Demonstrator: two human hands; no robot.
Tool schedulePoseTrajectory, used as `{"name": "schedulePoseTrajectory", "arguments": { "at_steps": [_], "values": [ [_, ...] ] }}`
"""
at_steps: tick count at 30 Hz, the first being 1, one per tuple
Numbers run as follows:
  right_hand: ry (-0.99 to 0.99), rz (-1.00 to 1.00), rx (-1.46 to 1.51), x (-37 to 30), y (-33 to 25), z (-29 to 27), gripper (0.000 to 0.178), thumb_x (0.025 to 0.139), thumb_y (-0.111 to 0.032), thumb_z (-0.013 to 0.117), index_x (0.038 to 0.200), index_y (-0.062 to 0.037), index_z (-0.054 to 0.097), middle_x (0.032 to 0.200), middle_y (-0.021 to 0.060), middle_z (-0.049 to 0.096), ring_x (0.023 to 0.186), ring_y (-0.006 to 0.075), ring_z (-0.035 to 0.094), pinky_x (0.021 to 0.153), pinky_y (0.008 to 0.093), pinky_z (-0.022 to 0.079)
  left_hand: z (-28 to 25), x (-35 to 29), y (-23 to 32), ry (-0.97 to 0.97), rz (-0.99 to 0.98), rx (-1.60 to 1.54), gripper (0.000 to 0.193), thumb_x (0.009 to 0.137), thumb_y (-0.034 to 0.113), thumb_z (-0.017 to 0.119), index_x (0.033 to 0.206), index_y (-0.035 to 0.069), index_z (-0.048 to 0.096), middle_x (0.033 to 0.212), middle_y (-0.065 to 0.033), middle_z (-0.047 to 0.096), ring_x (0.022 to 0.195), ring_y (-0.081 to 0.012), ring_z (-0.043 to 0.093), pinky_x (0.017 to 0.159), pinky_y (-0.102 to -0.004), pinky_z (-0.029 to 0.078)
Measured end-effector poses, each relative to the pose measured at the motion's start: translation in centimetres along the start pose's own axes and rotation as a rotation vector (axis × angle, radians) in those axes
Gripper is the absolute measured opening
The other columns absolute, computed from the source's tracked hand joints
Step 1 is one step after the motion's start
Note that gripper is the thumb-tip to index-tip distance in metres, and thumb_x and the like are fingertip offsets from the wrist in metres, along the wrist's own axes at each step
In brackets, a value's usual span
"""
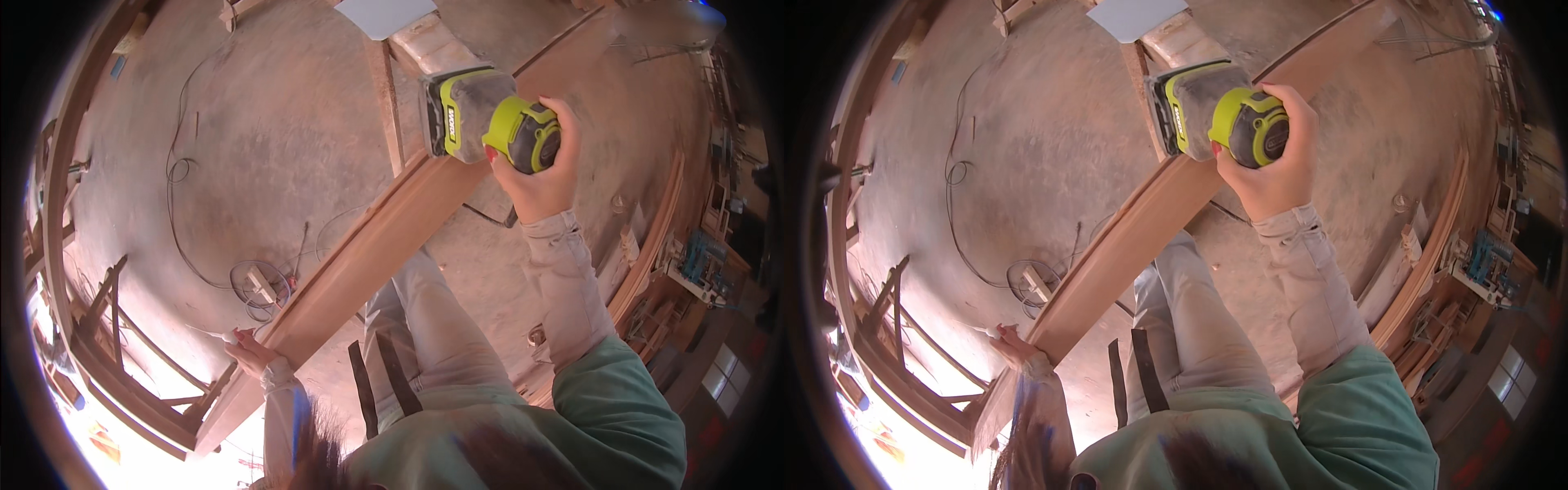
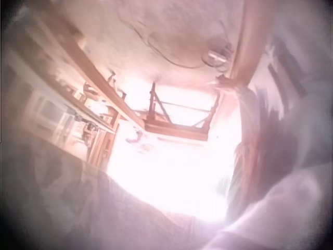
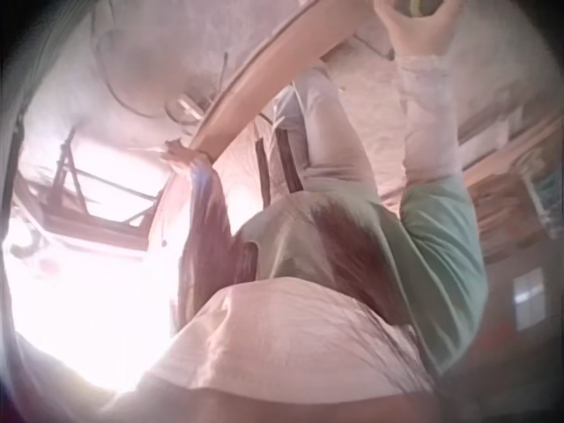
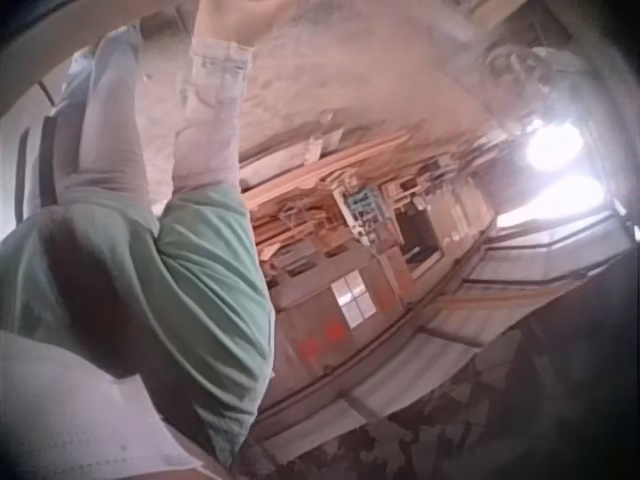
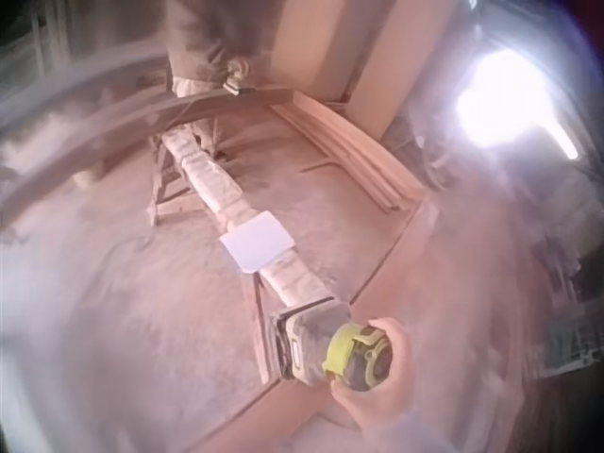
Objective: The person uses a handheld electric sander to smooth a long wooden plank resting on a workbench. They move the sander along the plank's length, then flip the plank to sand the opposite side. The person also uses a sanding block to finish the edges.
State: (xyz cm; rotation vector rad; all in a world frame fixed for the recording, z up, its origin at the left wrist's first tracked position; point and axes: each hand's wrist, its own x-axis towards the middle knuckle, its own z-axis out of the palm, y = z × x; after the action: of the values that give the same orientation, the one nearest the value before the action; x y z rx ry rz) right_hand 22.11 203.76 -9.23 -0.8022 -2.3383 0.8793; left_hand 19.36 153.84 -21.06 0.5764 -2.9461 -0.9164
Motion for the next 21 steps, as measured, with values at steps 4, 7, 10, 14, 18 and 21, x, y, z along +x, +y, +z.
{"name": "schedulePoseTrajectory", "arguments": {
  "at_steps": [4, 7, 10, 14, 18, 21],
  "values": [
    [-0.070, -0.004, 0.008, -0.6, -0.4, -0.5, 0.070, 0.065, 0.001, 0.077, 0.130, -0.0092, 0.052, 0.125, 0.0103, 0.052, 0.112, 0.0269, 0.052, 0.098, 0.0382, 0.043, -0.1, 0.0, 0.8, -0.032, -0.025, 0.093, 0.035, 0.106, 0.033, 0.042, 0.109, -0.001, 0.049, 0.095, -0.0176, 0.064, 0.090, -0.0313, 0.063, 0.080, -0.0432, 0.049],
    [-0.124, -0.053, -0.060, -0.4, -0.8, -0.5, 0.068, 0.066, 0.000, 0.076, 0.130, -0.0085, 0.053, 0.125, 0.0109, 0.054, 0.114, 0.0269, 0.051, 0.099, 0.0382, 0.043, 0.2, 0.0, -0.9, -0.009, 0.002, 0.051, 0.029, 0.105, 0.027, 0.042, 0.112, 0.000, 0.049, 0.094, -0.0165, 0.063, 0.094, -0.0305, 0.062, 0.080, -0.0425, 0.049],
    [-0.151, -0.033, -0.044, -0.2, -1.2, -0.1, 0.066, 0.067, 0.000, 0.076, 0.129, -0.0080, 0.054, 0.124, 0.0109, 0.055, 0.114, 0.0272, 0.052, 0.099, 0.0382, 0.043, 0.9, 0.2, -3.4, 0.128, -0.063, -0.232, 0.022, 0.101, 0.017, 0.047, 0.116, 0.001, 0.049, 0.093, -0.0149, 0.064, 0.092, -0.0308, 0.063, 0.080, -0.0410, 0.049],
    [-0.157, -0.102, -0.082, 0.4, -0.9, -0.2, 0.066, 0.067, -0.001, 0.077, 0.129, -0.0075, 0.054, 0.124, 0.0104, 0.055, 0.114, 0.0262, 0.053, 0.100, 0.0380, 0.043, 0.7, -0.1, 0.7, 0.035, -0.048, -0.063, 0.023, 0.098, 0.016, 0.051, 0.117, 0.003, 0.051, 0.092, -0.0147, 0.066, 0.095, -0.0331, 0.063, 0.081, -0.0431, 0.048],
    [-0.223, -0.094, -0.073, 0.2, -2.1, 0.1, 0.068, 0.069, 0.000, 0.077, 0.131, -0.0075, 0.051, 0.128, 0.0102, 0.053, 0.118, 0.0251, 0.052, 0.101, 0.0377, 0.042, -0.3, -0.8, 2.8, 0.002, -0.036, 0.153, 0.021, 0.097, 0.017, 0.053, 0.113, 0.005, 0.055, 0.094, -0.0159, 0.068, 0.093, -0.0381, 0.062, 0.081, -0.0467, 0.046],
    [-0.264, -0.107, -0.032, 0.0, -3.1, 0.1, 0.069, 0.069, 0.001, 0.077, 0.133, -0.0070, 0.049, 0.128, 0.0101, 0.052, 0.117, 0.0240, 0.052, 0.101, 0.0368, 0.042, -0.3, -0.9, 4.4, 0.000, -0.119, 0.143, 0.021, 0.095, 0.022, 0.057, 0.108, 0.005, 0.058, 0.096, -0.0177, 0.067, 0.094, -0.0407, 0.060, 0.084, -0.0481, 0.045]
  ]
}}
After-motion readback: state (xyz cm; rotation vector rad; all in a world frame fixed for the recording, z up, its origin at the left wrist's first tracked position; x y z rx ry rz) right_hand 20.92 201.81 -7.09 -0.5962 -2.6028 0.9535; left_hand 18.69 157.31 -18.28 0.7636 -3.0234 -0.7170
